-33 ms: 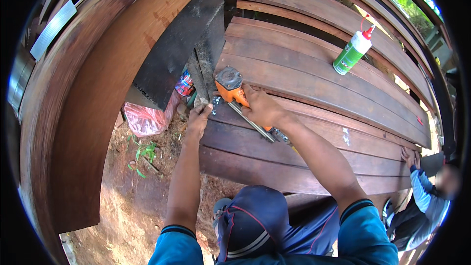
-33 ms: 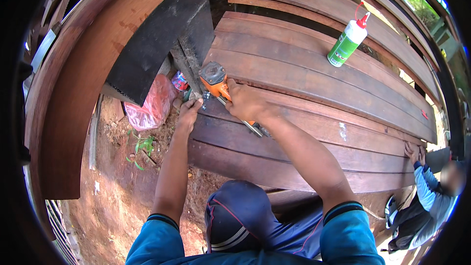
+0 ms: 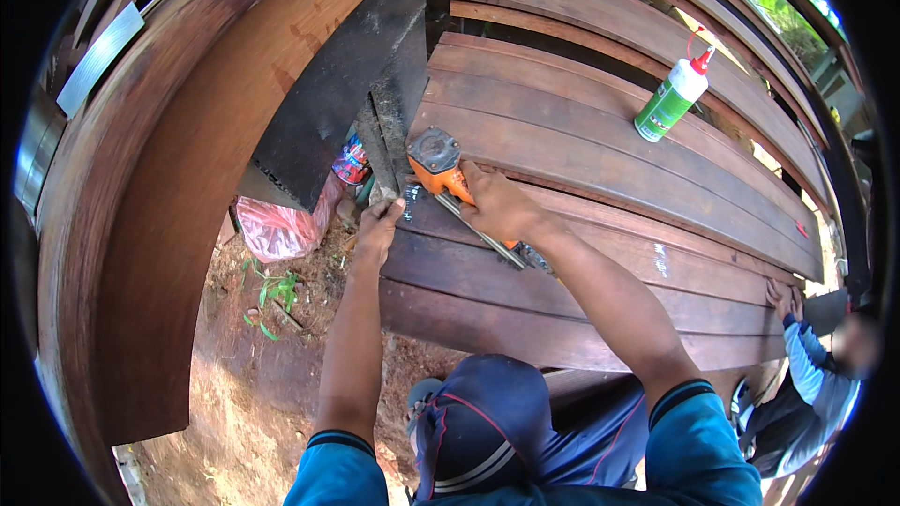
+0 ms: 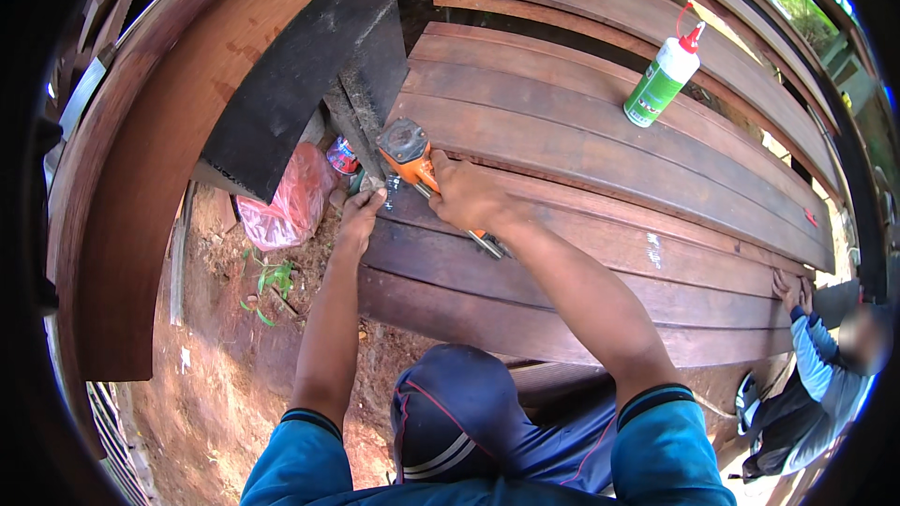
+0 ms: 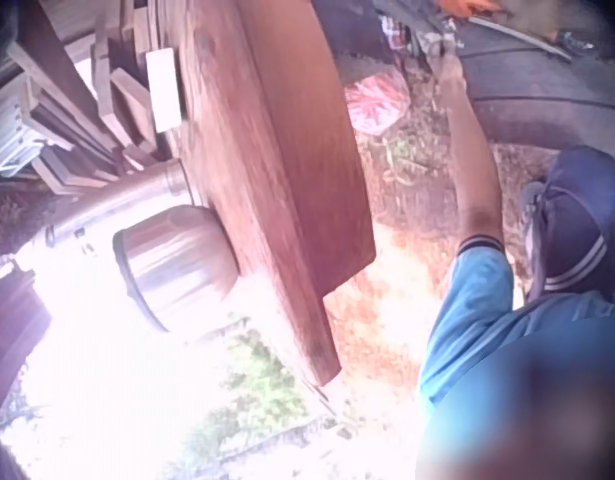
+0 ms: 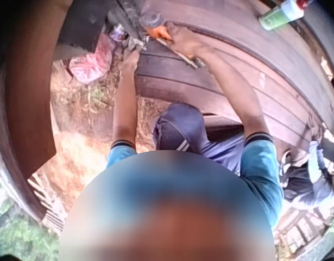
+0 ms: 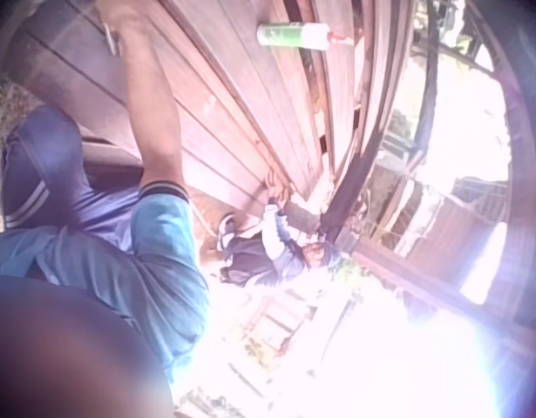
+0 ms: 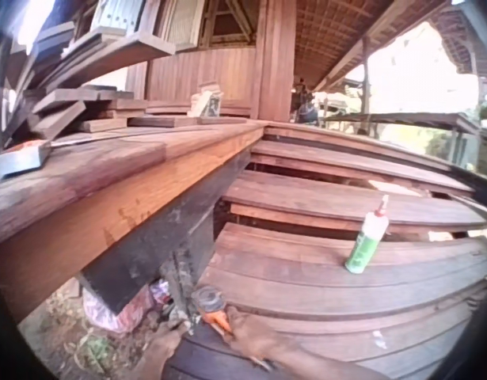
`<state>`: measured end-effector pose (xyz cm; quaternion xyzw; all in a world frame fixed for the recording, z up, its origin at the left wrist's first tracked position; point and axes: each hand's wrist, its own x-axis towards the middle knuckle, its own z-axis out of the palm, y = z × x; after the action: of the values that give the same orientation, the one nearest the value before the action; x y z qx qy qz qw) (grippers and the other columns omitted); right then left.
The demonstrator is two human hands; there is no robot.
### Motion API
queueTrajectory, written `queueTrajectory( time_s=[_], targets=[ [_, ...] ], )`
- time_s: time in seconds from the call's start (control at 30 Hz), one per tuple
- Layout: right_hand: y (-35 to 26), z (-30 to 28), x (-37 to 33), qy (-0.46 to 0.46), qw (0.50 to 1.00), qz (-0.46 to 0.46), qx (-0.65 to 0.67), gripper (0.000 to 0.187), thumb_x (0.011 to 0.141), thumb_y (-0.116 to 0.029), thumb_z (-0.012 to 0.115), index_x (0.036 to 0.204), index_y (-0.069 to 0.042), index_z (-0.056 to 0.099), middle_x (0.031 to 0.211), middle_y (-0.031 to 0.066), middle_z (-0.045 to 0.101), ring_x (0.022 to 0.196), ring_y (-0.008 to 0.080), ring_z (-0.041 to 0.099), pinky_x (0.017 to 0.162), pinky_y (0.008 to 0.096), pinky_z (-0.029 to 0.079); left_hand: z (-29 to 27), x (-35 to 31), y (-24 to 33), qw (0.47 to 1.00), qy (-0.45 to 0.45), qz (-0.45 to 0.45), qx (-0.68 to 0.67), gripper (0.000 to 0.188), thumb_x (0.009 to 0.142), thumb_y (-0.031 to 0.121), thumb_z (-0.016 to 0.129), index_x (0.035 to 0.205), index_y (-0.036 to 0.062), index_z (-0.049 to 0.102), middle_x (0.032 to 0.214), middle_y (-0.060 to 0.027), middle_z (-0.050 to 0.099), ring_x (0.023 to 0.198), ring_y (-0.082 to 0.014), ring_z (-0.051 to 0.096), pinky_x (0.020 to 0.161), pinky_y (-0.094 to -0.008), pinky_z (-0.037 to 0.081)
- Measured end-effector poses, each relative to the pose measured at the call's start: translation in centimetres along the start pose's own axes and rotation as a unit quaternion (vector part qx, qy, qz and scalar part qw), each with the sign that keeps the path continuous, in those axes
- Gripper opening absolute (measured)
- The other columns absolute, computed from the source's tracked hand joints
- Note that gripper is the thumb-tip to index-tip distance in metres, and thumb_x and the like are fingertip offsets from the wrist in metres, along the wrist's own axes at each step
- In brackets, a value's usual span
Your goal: The person aligns and secures wooden planks on a curved frame using a pneumatic nail gun and wood glue. They repeatedly position planks, apply glue, and drive nails while a coworker assists by holding the planks in place.
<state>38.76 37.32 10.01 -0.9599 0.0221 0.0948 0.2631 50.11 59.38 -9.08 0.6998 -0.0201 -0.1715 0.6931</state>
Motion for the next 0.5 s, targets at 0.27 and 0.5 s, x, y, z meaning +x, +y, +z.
queueTrajectory(
  time_s=[0.27, 0.5],
  targets=[
    [0.8, -0.7, 0.8, 0.001, 0.999, -0.041, 0.019, 0.059, 0.093, -0.016, 0.065, 0.142, 0.007, 0.043, 0.123, 0.0355, 0.065, 0.118, 0.0483, 0.064, 0.105, 0.0519, 0.051, 0.1, 0.6, 0.7, 1.0, 0.001, -0.003, -0.001, 0.027, 0.098, 0.03, 0.079, 0.097, 0.0031, 0.075, 0.09, 0.0052, 0.063, 0.086, -0.0076, 0.051, 0.082, -0.0288, 0.043],
    [1.3, -0.7, 1.6, -0.012, 0.998, -0.052, 0.025, 0.068, 0.09, -0.015, 0.064, 0.148, 0.01, 0.04, 0.121, 0.0358, 0.065, 0.118, 0.0481, 0.064, 0.105, 0.0508, 0.049, 0.0, 0.5, 0.5, 1.0, 0.01, 0.009, 0.002, 0.025, 0.099, 0.028, 0.077, 0.099, 0.0027, 0.075, 0.092, 0.0047, 0.065, 0.088, -0.0081, 0.052, 0.085, -0.0287, 0.043]
  ],
)
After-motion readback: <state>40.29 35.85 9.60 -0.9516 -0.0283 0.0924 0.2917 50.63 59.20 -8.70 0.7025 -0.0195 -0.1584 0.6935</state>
